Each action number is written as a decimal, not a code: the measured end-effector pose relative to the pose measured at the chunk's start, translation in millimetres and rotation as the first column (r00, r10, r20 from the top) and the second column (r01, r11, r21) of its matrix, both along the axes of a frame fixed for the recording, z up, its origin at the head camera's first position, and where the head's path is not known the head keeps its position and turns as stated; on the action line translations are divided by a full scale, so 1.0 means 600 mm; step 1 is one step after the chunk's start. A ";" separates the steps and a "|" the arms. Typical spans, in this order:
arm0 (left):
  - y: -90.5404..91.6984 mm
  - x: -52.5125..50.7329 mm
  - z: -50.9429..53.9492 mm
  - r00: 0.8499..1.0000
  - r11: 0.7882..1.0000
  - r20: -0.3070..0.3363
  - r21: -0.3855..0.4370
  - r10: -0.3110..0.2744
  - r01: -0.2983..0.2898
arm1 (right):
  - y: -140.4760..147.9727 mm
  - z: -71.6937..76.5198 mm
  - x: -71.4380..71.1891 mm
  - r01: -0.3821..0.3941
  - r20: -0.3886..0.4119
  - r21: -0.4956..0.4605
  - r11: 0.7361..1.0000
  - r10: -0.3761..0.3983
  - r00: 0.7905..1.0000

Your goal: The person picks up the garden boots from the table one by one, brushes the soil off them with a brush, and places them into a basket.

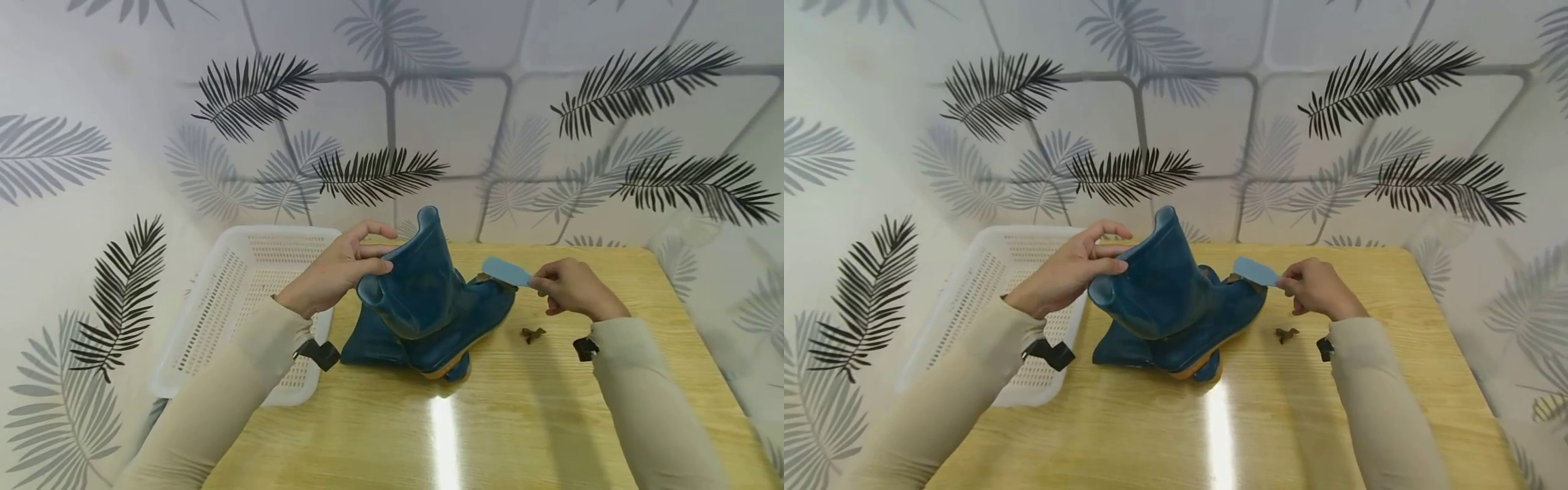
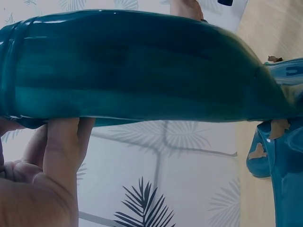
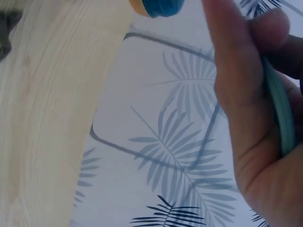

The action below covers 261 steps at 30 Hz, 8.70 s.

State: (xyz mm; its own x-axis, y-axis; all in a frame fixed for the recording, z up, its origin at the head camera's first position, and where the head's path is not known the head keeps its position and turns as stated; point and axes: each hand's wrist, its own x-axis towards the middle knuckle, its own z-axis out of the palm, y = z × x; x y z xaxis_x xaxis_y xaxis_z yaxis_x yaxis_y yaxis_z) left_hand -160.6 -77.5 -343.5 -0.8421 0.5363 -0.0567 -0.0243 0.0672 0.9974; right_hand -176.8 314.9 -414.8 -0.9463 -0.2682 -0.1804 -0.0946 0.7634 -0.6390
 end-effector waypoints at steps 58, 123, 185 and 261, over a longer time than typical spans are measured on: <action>-0.071 -0.025 -0.011 0.925 0.967 -0.331 -0.230 -0.185 0.111 | -0.036 0.011 0.010 -0.002 0.055 -0.050 0.999 0.004 0.998; -0.094 -0.005 -0.029 0.941 0.975 -0.331 -0.224 -0.076 0.000 | 0.012 0.026 0.027 0.054 -0.046 0.049 0.997 -0.051 0.998; -0.113 0.000 -0.045 0.950 0.944 -0.259 -0.234 0.172 -0.234 | 0.082 -0.068 0.075 0.221 0.126 -0.337 0.915 -0.189 0.974; 0.060 -0.069 0.039 0.659 0.975 -0.722 0.204 0.209 -0.086 | 0.081 -0.101 0.109 0.268 0.141 -0.403 0.875 -0.231 0.963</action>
State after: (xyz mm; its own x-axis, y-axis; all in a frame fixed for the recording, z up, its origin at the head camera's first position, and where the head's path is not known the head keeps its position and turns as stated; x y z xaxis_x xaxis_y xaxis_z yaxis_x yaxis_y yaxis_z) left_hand -201.9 -41.4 -320.0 -0.6436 0.3507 0.6803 0.7234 -0.0113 0.6903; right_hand -111.5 363.2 -475.6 -0.9777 -0.0933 -0.1882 0.1331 0.4179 -0.8987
